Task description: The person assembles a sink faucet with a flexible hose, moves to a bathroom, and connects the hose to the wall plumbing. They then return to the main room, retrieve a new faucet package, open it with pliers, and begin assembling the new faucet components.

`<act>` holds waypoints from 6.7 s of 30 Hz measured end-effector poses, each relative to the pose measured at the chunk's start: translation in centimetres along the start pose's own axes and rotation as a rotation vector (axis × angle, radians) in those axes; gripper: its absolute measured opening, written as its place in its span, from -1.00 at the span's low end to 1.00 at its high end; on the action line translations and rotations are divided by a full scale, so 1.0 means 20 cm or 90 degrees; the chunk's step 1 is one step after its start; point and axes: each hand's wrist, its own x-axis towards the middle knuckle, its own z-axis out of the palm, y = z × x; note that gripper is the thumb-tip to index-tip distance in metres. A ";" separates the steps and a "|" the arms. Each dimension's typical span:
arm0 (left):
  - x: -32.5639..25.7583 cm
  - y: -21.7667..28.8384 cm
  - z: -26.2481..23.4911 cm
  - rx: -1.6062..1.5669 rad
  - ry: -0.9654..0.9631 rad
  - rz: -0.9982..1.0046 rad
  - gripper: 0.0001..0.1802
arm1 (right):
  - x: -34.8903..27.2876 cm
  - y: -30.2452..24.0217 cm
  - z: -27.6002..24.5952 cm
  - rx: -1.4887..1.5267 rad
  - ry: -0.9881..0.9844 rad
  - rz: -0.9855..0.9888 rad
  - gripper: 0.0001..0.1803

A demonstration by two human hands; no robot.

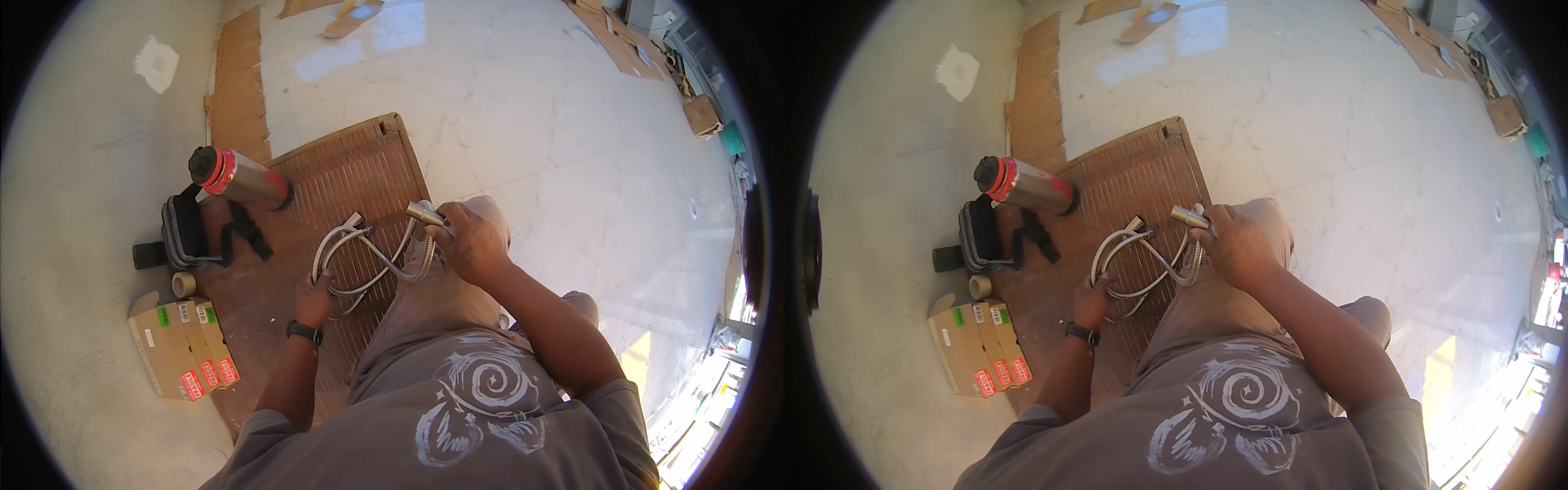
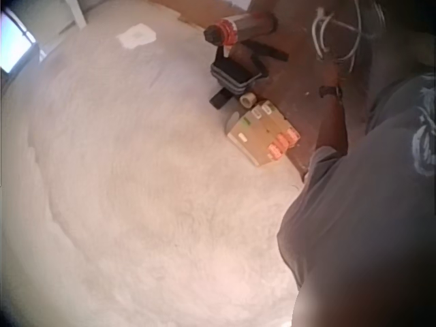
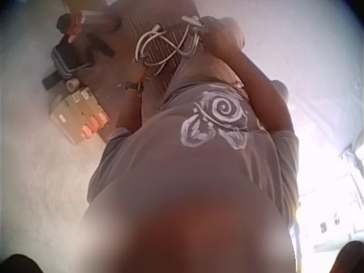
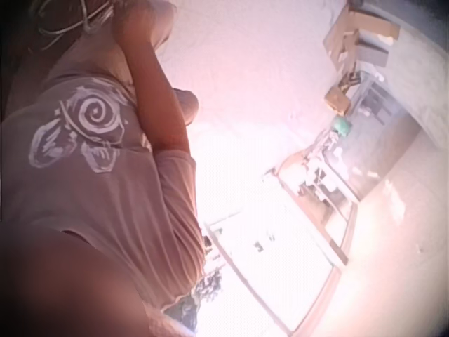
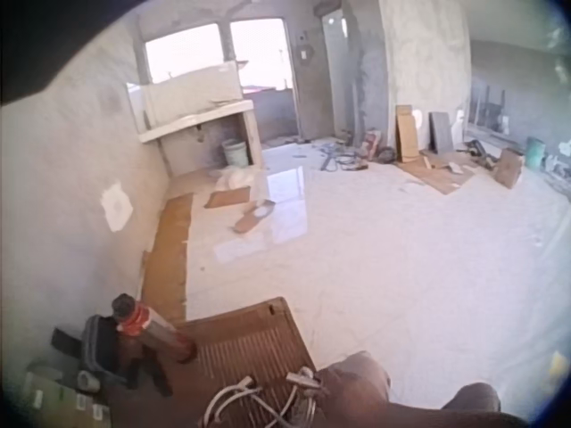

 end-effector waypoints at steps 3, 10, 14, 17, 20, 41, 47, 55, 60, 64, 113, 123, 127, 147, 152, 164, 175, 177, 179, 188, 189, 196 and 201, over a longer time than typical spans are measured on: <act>0.07 -0.05 -0.04 0.044 0.139 0.048 -0.54 | 0.05 0.03 -0.04 0.030 -0.217 -0.017 -0.57; 0.06 -0.01 0.02 0.436 0.193 0.285 -0.43 | 0.17 0.06 0.01 0.250 -0.222 0.252 -0.53; 0.00 -0.07 0.08 0.555 -0.106 0.339 -0.50 | 0.24 0.13 0.11 0.343 -0.099 0.249 -0.49; -0.01 -0.17 0.09 0.608 -0.110 0.430 -0.56 | 0.30 0.19 0.16 0.402 -0.080 0.276 -0.48; -0.04 -0.21 0.11 0.658 -0.087 0.487 -0.62 | 0.32 0.21 0.20 0.424 -0.091 0.300 -0.49; -0.32 0.93 0.63 0.058 -0.351 0.480 -0.67 | -0.20 0.08 -0.46 0.342 0.011 0.202 -0.43; -0.39 0.92 0.71 0.160 -0.364 0.586 -0.70 | -0.41 0.14 -0.47 0.429 -0.110 0.292 -0.57; -0.50 0.90 0.75 0.195 -0.413 0.568 -0.73 | -0.58 0.24 -0.45 0.492 -0.013 0.081 -0.53; -0.50 0.91 0.75 0.195 -0.399 0.599 -0.72 | -0.57 0.20 -0.53 0.428 -0.223 0.267 -0.43; -0.50 0.92 0.75 0.209 -0.389 0.573 -0.71 | -0.58 0.16 -0.50 0.479 -0.090 0.188 -0.51; -0.50 0.99 0.73 -0.107 -0.572 0.372 -0.64 | -0.40 0.18 -0.54 0.614 -0.011 0.183 -0.20; -0.49 0.98 0.78 -0.042 -0.622 0.568 -0.60 | -0.45 0.18 -0.59 0.552 0.002 0.184 -0.60; -0.48 0.95 0.78 -0.128 -0.627 0.443 -0.63 | -0.60 0.16 -0.75 0.562 0.228 0.173 -0.66; -0.46 1.04 0.71 0.091 -0.781 0.251 -0.64 | -0.78 0.16 -0.86 0.350 0.026 -0.111 -0.68; -0.44 1.04 0.71 0.087 -0.818 0.234 -0.64 | -0.78 0.17 -0.87 0.237 0.017 -0.184 -0.66; -0.55 1.03 0.77 0.239 -0.426 0.759 -0.62 | -0.77 0.03 -0.94 0.541 -0.065 0.402 -0.32; -0.59 1.08 0.76 0.207 -0.571 0.706 -0.52 | -0.89 0.01 -1.09 0.283 -0.304 0.164 -0.09; -0.60 1.10 0.74 0.296 -0.557 0.709 -0.50 | -0.89 -0.02 -1.13 0.221 -0.312 0.157 -0.12; -0.61 1.10 0.73 0.295 -0.540 0.729 -0.49 | -0.87 -0.02 -1.15 0.273 -0.340 0.269 -0.26; -0.40 0.90 0.83 0.249 -0.489 0.800 -0.62 | -0.95 0.07 -0.99 0.267 -0.134 0.132 -0.37; -0.38 0.89 0.82 0.205 -0.511 0.707 -0.63 | -0.99 0.07 -0.98 0.278 -0.096 0.064 -0.43; -0.38 0.93 0.71 0.216 -0.662 0.382 -0.62 | -1.00 0.05 -1.03 -0.021 -0.091 -0.145 -0.64; -0.40 0.92 0.79 0.261 -0.675 0.743 -0.63 | -0.95 0.02 -1.04 0.310 -0.178 0.260 -0.64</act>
